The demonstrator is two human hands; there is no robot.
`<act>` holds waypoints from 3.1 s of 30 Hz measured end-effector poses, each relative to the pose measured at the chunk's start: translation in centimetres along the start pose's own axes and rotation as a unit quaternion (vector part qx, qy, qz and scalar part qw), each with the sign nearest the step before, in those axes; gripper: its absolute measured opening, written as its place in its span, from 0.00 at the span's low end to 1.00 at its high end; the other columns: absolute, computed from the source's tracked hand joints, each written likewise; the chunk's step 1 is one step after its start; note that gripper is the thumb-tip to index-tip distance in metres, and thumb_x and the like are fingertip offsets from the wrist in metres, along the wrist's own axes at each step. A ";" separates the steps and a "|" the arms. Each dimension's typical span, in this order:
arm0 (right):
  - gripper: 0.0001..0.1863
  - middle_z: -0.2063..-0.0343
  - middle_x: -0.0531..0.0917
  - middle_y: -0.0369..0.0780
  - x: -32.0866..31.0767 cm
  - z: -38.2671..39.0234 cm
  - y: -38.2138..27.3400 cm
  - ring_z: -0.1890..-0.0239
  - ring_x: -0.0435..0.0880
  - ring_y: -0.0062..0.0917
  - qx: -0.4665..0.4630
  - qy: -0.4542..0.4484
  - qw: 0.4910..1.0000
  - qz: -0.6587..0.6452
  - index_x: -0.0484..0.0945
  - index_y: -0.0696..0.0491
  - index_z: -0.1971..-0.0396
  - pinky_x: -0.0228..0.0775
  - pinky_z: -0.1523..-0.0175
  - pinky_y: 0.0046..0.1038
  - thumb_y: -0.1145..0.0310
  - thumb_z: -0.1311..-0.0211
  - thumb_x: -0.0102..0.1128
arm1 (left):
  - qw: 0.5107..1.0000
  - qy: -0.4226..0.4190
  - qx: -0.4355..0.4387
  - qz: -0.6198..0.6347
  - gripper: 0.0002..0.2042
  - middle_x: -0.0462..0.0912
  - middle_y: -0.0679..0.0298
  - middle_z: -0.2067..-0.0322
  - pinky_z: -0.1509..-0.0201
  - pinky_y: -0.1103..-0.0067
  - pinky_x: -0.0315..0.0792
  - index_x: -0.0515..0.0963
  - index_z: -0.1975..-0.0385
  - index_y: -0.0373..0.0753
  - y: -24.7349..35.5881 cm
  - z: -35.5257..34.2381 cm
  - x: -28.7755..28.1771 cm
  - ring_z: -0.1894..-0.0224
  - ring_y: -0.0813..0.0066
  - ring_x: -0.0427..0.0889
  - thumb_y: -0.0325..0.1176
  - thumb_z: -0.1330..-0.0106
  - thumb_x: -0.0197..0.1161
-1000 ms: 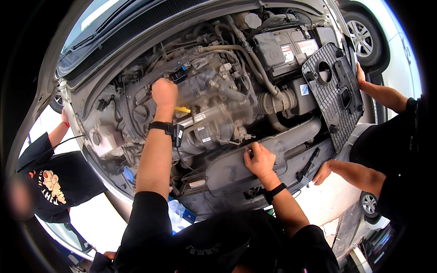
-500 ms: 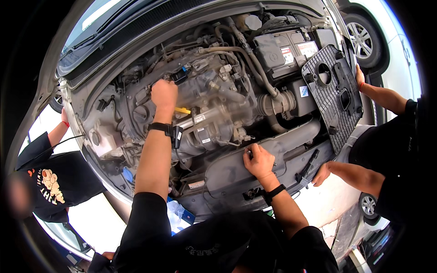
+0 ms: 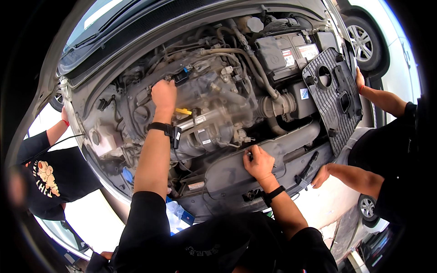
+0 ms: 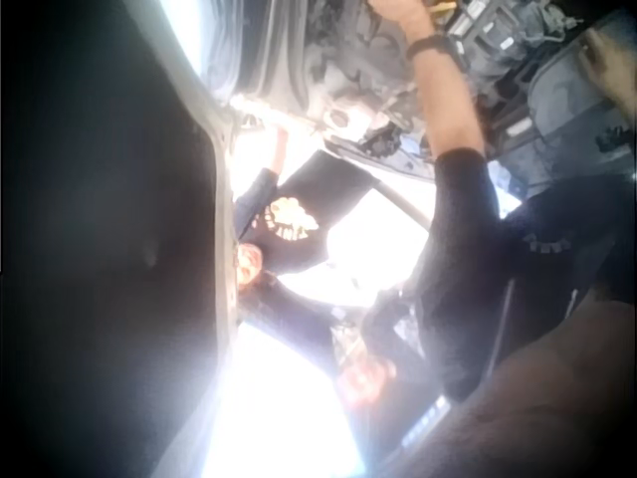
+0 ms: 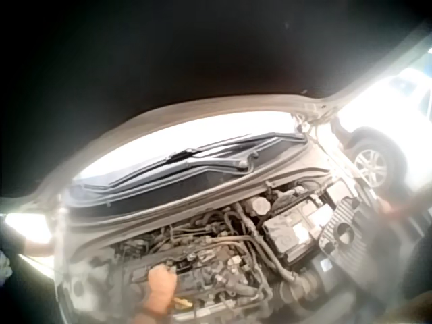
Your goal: The person removes an old ignition coil from an engine, installs a new one by hand, secures it using a tool, and reconnects the electrical plug.
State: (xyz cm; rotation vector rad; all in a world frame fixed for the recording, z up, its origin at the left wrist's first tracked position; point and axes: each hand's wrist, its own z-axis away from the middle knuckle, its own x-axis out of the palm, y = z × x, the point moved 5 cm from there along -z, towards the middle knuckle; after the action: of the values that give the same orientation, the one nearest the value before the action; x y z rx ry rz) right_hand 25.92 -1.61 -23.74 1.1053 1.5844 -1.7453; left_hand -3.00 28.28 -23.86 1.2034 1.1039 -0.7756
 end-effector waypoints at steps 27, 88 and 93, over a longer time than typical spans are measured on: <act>0.08 0.76 0.83 0.34 0.1 0.0 0.0 0.74 0.84 0.35 -0.002 0.000 1.000 0.002 0.77 0.44 0.70 0.74 0.73 0.37 0.63 0.47 0.69 | 0.999 -0.003 0.040 -0.003 0.13 0.86 0.43 0.71 0.53 0.60 0.80 0.87 0.71 0.31 0.2 -0.3 0.6 0.64 0.43 0.86 0.37 0.38 0.67; 0.06 0.79 0.83 0.39 -0.6 -1.0 -0.2 0.77 0.82 0.40 0.021 -0.053 0.998 -0.013 0.80 0.46 0.69 0.72 0.71 0.39 0.64 0.43 0.68 | 0.997 0.026 -0.016 0.073 0.11 0.88 0.51 0.66 0.54 0.61 0.80 0.89 0.66 0.39 -0.6 1.2 -0.1 0.61 0.50 0.88 0.40 0.38 0.69; 0.06 0.80 0.82 0.39 -0.6 -1.2 -0.3 0.77 0.82 0.40 0.017 -0.055 0.998 -0.013 0.80 0.46 0.70 0.73 0.71 0.39 0.64 0.43 0.68 | 0.999 0.009 -0.006 0.048 0.10 0.89 0.54 0.64 0.53 0.62 0.80 0.89 0.63 0.41 -0.9 0.6 0.6 0.59 0.51 0.87 0.39 0.38 0.70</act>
State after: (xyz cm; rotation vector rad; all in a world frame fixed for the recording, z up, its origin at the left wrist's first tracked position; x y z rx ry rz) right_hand 26.26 -0.51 -23.06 0.9905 1.5140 -1.8247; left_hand -3.52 27.50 -24.76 1.2450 1.0555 -0.6848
